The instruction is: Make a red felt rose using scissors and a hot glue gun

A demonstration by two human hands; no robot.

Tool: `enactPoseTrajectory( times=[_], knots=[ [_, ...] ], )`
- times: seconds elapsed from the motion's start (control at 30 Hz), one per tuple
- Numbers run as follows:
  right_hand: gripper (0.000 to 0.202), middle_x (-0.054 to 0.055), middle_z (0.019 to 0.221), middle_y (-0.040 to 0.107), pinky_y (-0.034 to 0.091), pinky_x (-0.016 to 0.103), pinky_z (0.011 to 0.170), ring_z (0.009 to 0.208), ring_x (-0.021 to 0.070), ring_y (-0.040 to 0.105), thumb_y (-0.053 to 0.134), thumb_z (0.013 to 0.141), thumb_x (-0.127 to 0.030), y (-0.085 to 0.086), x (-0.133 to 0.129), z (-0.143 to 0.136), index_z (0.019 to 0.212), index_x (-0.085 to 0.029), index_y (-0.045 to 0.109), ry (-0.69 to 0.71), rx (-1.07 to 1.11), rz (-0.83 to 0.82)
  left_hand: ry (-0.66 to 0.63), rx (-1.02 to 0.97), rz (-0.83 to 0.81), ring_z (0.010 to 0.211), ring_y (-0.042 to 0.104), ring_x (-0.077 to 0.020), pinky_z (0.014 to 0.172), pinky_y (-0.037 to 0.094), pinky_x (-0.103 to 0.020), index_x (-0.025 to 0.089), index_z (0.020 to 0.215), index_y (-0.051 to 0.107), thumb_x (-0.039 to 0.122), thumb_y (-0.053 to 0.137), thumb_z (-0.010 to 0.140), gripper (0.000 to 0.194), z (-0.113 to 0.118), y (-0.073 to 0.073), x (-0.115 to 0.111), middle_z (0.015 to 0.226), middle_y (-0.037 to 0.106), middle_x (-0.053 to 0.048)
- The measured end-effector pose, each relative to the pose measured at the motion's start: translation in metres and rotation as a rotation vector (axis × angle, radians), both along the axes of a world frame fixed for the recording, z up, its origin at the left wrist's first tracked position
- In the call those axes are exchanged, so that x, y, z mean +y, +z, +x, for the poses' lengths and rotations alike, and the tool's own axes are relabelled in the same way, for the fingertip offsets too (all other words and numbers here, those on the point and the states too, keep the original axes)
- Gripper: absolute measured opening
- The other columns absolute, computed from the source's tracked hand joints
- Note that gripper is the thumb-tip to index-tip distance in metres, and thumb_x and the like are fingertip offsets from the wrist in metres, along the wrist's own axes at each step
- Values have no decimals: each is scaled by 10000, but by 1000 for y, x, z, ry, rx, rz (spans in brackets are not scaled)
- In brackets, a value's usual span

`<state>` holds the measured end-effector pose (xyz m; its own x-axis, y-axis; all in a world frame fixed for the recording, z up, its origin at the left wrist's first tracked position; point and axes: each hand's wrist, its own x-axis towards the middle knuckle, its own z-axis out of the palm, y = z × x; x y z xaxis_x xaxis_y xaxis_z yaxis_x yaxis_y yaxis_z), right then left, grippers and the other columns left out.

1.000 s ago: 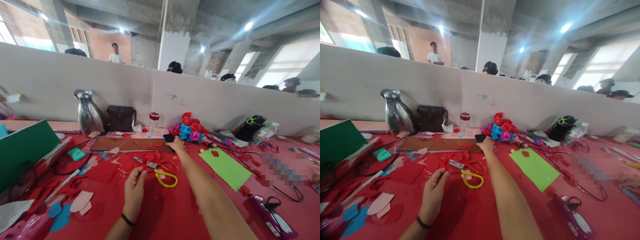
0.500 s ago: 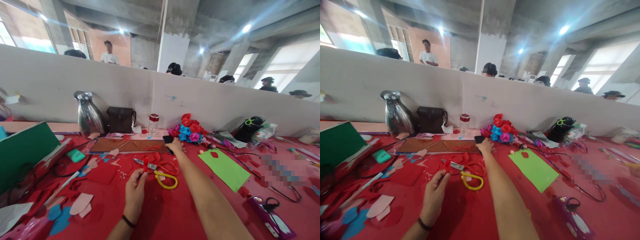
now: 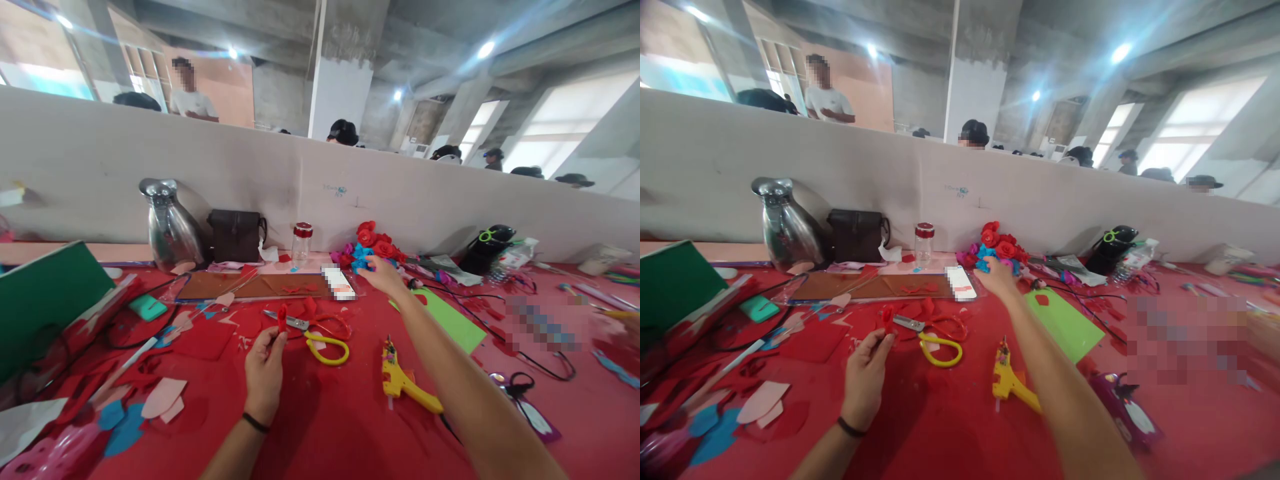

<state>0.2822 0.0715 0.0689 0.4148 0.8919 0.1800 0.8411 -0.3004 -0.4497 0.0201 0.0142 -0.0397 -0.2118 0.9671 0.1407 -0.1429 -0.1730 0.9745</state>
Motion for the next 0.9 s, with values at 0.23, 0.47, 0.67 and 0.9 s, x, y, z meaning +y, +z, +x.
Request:
enactPoseTrajectory(
  times=[0.23,0.47,0.67,0.9],
  knots=[
    [236,74,906,722,445,311,758,859,235,648,514,793,-361,-30,-153,32,841,-214,692,166,-158,-169,-3,3,2,668,547,-151,643,432,-252,158,748,632,438,651,667,292,3,-4,1,678,615,-5],
    [371,131,1114,633,435,342,874,1010,265,602,489,787,-170,-104,-189,5,1137,-161,609,135,-234,-299,-106,94,125,742,584,-174,716,458,-277,165,765,643,367,622,714,209,0,-9,2,757,647,-32],
    [391,166,1178,553,451,318,842,983,239,611,418,845,-141,-97,-177,36,1223,-123,513,12,-282,-160,-159,107,108,737,586,-170,716,472,-271,168,738,638,354,607,725,189,-1,-1,-3,758,646,-34],
    [362,168,1096,616,445,426,806,1026,342,571,636,721,-187,-62,-148,8,1081,-162,622,-124,-325,-189,-197,-35,-18,676,605,-171,686,491,-280,161,656,631,404,690,624,252,3,6,-6,660,666,-24]
  ],
)
